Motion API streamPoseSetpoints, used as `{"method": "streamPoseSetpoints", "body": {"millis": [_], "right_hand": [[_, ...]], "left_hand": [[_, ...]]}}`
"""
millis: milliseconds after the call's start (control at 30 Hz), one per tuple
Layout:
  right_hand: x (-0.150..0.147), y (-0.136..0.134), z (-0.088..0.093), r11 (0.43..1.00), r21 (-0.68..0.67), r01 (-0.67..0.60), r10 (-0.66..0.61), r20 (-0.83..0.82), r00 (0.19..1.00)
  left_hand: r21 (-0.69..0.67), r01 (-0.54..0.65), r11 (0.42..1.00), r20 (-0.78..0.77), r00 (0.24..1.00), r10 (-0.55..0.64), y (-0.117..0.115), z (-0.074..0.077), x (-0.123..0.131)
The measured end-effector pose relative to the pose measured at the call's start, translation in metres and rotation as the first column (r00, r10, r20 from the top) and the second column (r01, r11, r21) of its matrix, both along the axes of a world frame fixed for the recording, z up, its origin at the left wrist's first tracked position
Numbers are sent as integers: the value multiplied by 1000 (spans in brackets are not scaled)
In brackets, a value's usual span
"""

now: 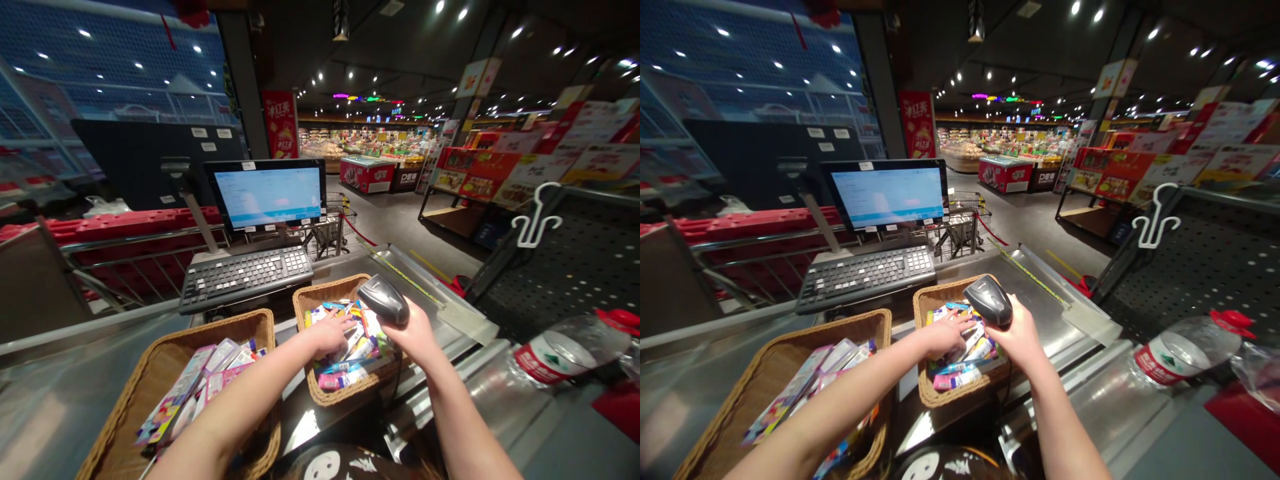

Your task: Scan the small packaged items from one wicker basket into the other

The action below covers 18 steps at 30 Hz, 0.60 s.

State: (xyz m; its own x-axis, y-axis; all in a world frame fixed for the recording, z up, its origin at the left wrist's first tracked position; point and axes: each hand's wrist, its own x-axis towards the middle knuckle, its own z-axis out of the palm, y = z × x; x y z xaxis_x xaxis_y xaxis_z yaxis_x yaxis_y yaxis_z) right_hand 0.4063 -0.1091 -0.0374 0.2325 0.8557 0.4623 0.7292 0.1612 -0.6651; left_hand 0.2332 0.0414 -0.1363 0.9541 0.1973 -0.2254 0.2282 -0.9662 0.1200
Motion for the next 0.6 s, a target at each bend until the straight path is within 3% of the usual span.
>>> {"method": "streamPoseSetpoints", "body": {"millis": [100,367,600], "right_hand": [[1,-1,-1,1000,-2,7,-7,-3,1000],[3,-8,6,1000,-7,18,-18,7,1000],[8,-8,2,999,-18,35,-35,1,999]], "left_hand": [[34,78,996,-42,996,-76,1,-4,10],[60,-70,996,128,990,61,17,-15,7],[26,-342,939,271,907,322,35,18,-8]]}}
